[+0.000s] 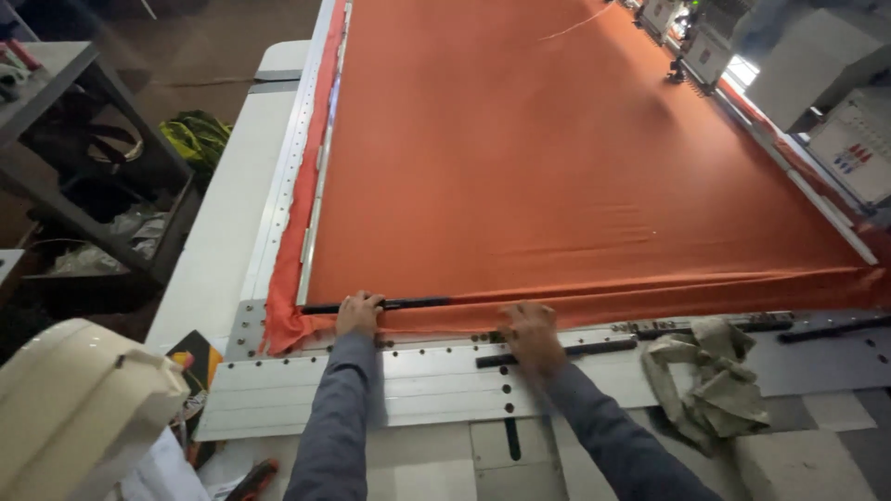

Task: Preparing an embroidery machine by smoothing the base fabric and securing a border strip along the edge.

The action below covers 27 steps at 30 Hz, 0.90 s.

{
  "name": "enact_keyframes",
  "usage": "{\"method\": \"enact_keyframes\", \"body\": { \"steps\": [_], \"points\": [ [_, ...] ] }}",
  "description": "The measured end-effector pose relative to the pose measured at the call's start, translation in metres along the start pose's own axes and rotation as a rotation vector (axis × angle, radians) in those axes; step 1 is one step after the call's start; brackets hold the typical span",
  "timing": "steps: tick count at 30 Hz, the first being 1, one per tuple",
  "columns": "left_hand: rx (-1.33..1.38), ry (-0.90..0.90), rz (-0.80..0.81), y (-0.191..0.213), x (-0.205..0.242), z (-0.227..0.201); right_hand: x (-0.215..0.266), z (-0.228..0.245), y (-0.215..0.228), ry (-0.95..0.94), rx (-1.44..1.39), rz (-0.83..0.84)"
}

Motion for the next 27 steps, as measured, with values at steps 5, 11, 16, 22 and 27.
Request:
{"method": "enact_keyframes", "body": {
  "steps": [5, 11, 16, 22, 27],
  "points": [
    [-0.009, -0.094, -0.042, 0.006, -0.005, 0.026, -0.065, 0.076, -0.083, 0.189, 0.151, 0.084],
    [0.02, -0.221, -0.08, 0.011, -0.002, 0.031, -0.11, 0.152, -0.105, 0.056, -0.021, 0.323],
    [-0.013, -0.27, -0.054, -0.007, -0.007, 0.038, -0.13, 0.16, -0.136, -0.004, 0.034, 0.375],
    [-0.163, -0.451, -0.143, 0.004, 0.0, 0.019, -0.137, 0.143, -0.184, 0.125, 0.074, 0.268],
    [0.006, -0.374, -0.257, -0.048, -0.044, 0.037, -0.141, 0.111, -0.269, 0.316, 0.37, -0.518]
  ]
}}
Point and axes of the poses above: each hand's wrist, its own x-axis away from the middle knuckle, its own y-axis out of the back of the hand, z = x × y, the point moved 6 cm from there along -x, towards the middle knuckle
